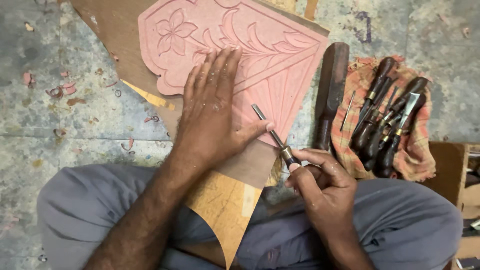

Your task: The person carves a floral design into a piece of wood using a small chisel and a wooden mallet.

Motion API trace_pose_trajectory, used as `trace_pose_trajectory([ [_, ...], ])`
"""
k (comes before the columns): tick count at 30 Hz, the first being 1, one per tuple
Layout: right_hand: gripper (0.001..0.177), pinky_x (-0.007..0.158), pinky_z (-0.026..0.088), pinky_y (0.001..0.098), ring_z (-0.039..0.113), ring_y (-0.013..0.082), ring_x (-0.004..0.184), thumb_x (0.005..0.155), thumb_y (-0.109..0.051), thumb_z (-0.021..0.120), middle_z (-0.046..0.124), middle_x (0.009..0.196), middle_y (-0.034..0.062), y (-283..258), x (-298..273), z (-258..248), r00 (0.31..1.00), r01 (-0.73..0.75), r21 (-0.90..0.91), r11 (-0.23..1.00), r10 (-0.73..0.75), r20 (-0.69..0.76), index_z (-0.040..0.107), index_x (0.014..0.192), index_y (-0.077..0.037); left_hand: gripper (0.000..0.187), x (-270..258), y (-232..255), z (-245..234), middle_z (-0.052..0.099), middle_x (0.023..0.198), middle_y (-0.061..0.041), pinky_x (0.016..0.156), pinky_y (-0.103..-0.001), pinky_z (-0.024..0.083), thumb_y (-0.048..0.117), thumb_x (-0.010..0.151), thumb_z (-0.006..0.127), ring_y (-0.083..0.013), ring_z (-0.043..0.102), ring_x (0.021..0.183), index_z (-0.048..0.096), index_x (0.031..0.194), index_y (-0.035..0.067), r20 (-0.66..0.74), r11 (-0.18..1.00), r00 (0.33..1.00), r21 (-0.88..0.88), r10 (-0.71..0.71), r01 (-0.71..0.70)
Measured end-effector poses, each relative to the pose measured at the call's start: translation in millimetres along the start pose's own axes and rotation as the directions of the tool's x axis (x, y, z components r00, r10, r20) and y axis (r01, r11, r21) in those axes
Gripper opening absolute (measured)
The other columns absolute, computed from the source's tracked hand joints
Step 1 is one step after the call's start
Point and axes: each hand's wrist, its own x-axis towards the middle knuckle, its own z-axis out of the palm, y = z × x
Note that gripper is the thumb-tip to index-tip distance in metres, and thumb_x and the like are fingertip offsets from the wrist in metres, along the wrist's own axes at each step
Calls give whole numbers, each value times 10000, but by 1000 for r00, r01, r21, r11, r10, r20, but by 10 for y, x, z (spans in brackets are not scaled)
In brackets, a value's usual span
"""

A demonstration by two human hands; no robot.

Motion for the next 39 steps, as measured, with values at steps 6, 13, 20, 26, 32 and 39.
trace_pose_trajectory([
  [6, 232, 578, 503, 214, 676, 94, 697, 908, 73, 676, 695, 1073, 89, 21, 90, 102, 997, 79, 0, 997, -79, -4, 721, 1134, 47, 1189, 13, -17, 9, 290, 1646, -234, 1266, -544, 112, 501, 778, 888, -417, 214, 1548, 169, 1606, 44, 5, 1000, 1000, -12, -27, 27],
  [13, 203, 519, 478, 218, 665, 89, 641, 908, 59, 677, 714, 995, 79, -70, 125, 125, 999, 6, -18, 1000, -7, -33, 726, 1105, 50, 1174, 52, 0, 2, 300, 1631, -240, 1242, -552, 126, 515, 778, 881, -424, 238, 1517, 170, 1592, 58, 44, 997, 996, 13, -75, 75],
  [20, 230, 588, 544, 227, 670, 83, 683, 939, 69, 651, 674, 937, 82, -64, 182, 249, 996, 76, 82, 994, -79, 34, 705, 1161, 49, 1128, 69, 2, 1, 285, 1649, -234, 1230, -582, 117, 472, 838, 854, -420, 215, 1538, 145, 1621, 75, 66, 995, 993, 19, -101, 100],
  [26, 216, 608, 470, 192, 606, 43, 736, 908, 100, 677, 636, 1100, 66, -120, 35, 162, 978, 207, -76, 975, -207, 4, 715, 1115, 51, 1250, 82, -14, -37, 265, 1634, -232, 1221, -582, 115, 557, 734, 883, -419, 195, 1525, 122, 1586, 49, 74, 998, 995, 13, -65, 64],
  [32, 234, 593, 433, 181, 581, 13, 724, 907, 107, 662, 611, 1066, 35, -142, 81, 233, 977, 211, -76, 974, -212, 7, 714, 1128, 48, 1206, 68, -25, -30, 269, 1651, -228, 1231, -585, 112, 521, 794, 872, -421, 200, 1545, 123, 1609, 43, 79, 998, 995, 3, -55, 55],
  [39, 205, 565, 429, 178, 574, 0, 715, 927, 59, 658, 599, 1011, 8, -173, 143, 314, 985, 174, -21, 985, -173, 20, 711, 1124, 42, 1154, 47, -44, 4, 276, 1672, -231, 1250, -584, 125, 488, 851, 855, -425, 219, 1558, 134, 1628, 31, 58, 999, 998, 5, -34, 34],
])
